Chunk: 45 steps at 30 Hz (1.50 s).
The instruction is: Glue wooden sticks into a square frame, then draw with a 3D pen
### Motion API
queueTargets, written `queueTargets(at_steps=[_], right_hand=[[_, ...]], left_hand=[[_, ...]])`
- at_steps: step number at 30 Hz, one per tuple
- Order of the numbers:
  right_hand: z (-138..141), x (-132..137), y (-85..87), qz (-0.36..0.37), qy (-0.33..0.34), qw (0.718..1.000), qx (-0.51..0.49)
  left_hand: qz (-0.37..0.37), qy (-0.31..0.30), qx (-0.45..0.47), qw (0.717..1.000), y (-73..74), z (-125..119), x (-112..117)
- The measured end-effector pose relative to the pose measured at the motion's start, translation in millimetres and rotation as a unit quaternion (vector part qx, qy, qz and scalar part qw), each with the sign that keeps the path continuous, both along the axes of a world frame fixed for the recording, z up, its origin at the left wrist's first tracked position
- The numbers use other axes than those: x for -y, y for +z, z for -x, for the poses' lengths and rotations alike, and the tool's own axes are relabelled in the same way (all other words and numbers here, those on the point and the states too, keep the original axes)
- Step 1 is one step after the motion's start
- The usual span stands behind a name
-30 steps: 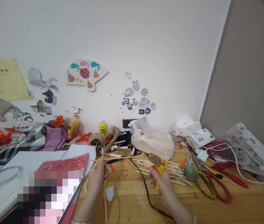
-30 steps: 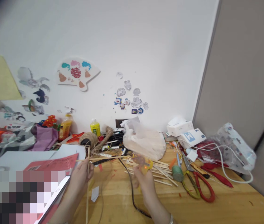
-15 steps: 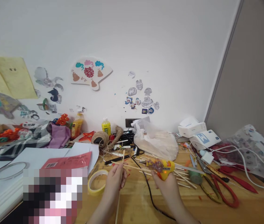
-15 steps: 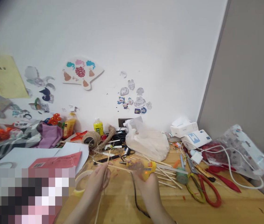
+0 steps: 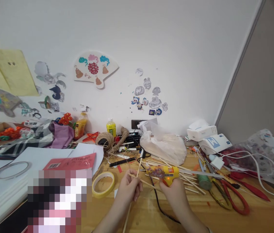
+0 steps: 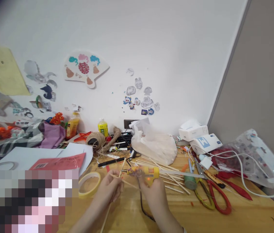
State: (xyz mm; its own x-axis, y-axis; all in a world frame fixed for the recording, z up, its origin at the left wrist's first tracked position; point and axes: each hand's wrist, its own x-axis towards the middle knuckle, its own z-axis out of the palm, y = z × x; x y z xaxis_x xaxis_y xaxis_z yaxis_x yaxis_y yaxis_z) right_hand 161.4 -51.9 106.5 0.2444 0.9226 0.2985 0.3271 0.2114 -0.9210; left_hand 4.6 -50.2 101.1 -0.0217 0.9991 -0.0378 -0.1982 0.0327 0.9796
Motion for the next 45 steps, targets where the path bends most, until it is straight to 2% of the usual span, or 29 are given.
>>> queueTargets(at_steps=[10,18,22,26,30,35,39,45], right_hand=[[-3.9,-3.0,-4.4,-0.003,0.038,0.999,-0.002],[-9.1,-6.9,-13.1,0.005,-0.008,0.999,0.038],[-9.0,-8.0,-12.8,0.01,-0.029,0.999,0.043],[-9.6,-7.9,-12.4,0.013,-0.017,0.999,0.045],[-11.1,-8.6,-13.6,0.027,-0.048,0.996,0.071],[-12.2,-7.3,-14.2,-0.001,-0.047,0.992,0.114],[-14.2,-5.8,-14.0,0.004,-0.076,0.986,0.152],[-14.6,-4.9,-13.9,0.008,-0.09,0.982,0.164]], left_hand=[[-0.001,-0.011,0.009,1.0,3.9,-0.3,3.9],[0.003,-0.006,0.01,1.0,8.2,-0.4,5.8],[0.007,-0.011,0.009,1.0,10.0,-1.0,5.8],[0.005,-0.01,0.009,1.0,10.6,-1.4,7.3],[0.003,-0.013,0.008,1.0,10.4,-1.2,8.7],[0.002,-0.018,0.006,1.0,11.1,-1.6,9.5],[0.001,-0.015,0.004,1.0,12.0,-1.8,10.0],[0.003,-0.011,-0.001,1.0,12.2,-1.8,10.5]])
